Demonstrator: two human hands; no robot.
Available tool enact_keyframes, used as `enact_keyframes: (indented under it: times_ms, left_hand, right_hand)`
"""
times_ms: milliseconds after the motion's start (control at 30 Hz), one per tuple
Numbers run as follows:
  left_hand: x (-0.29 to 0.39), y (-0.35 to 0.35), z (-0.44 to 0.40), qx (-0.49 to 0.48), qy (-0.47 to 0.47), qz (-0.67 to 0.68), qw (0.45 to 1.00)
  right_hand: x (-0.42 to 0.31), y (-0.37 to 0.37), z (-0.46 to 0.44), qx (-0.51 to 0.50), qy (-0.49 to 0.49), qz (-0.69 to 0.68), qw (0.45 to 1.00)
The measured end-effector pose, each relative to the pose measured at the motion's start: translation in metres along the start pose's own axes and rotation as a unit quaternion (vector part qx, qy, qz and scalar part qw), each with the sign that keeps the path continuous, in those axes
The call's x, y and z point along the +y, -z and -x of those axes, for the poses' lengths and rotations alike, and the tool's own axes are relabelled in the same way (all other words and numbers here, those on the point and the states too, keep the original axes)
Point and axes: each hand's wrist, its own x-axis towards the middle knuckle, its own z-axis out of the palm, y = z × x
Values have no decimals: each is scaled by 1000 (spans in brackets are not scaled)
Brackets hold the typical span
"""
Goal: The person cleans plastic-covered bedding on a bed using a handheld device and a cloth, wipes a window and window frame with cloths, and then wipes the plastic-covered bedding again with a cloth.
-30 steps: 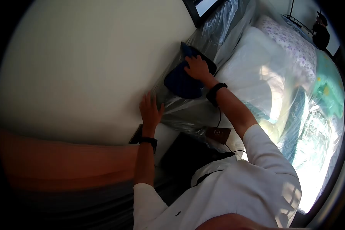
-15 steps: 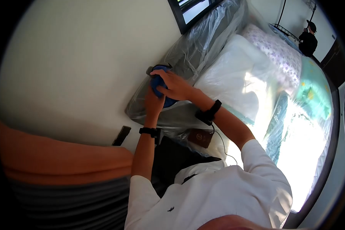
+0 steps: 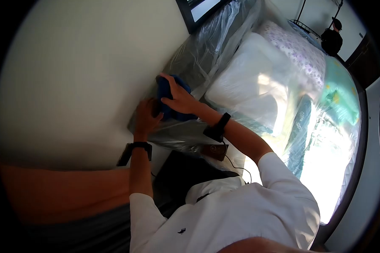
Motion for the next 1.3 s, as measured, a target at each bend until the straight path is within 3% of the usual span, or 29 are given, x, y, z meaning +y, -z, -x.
enact_keyframes:
  times_ms: [67, 133, 233, 367, 500, 700, 933, 1067, 1100, 1167, 1300]
  left_hand:
    - [0, -6, -1, 12, 1, -7, 1000]
    - [-1, -6, 6, 20, 12, -20, 1000]
    - [-7, -1, 0, -2, 35, 5, 999]
    - [-9, -4, -5, 2, -5, -65, 998]
    - [-9, -10, -9, -4, 20, -109, 994]
    - [-19, -21, -12, 15, 28, -116, 993]
    - [-20, -23, -19, -3, 28, -128, 991]
    - [-21, -22, -17, -26, 56, -70, 996]
    - [-19, -20, -15, -41, 69, -56, 995]
    - [-27, -28, -14, -10, 42, -60, 997]
    - [-31, -28, -15, 17, 36, -2, 999]
  right_hand:
    - [31, -10, -16, -51, -34, 32, 998]
    - [59, -33, -21, -28, -24, 294, 955]
    - [83, -31, -32, 33, -1, 368, 929]
    - [124, 14, -55, 85, 17, 501, 861]
    - [169, 74, -91, 123, -33, 566, 814]
    - [194, 102, -124, 128, -135, 519, 834]
    - [124, 7, -87, 105, -5, 577, 810]
    - [61, -45, -45, 55, -17, 387, 920]
    - [56, -52, -31, 57, -23, 392, 918]
    - [52, -63, -6, 49, -48, 133, 989]
    - [18, -37, 42, 1, -149, 108, 983]
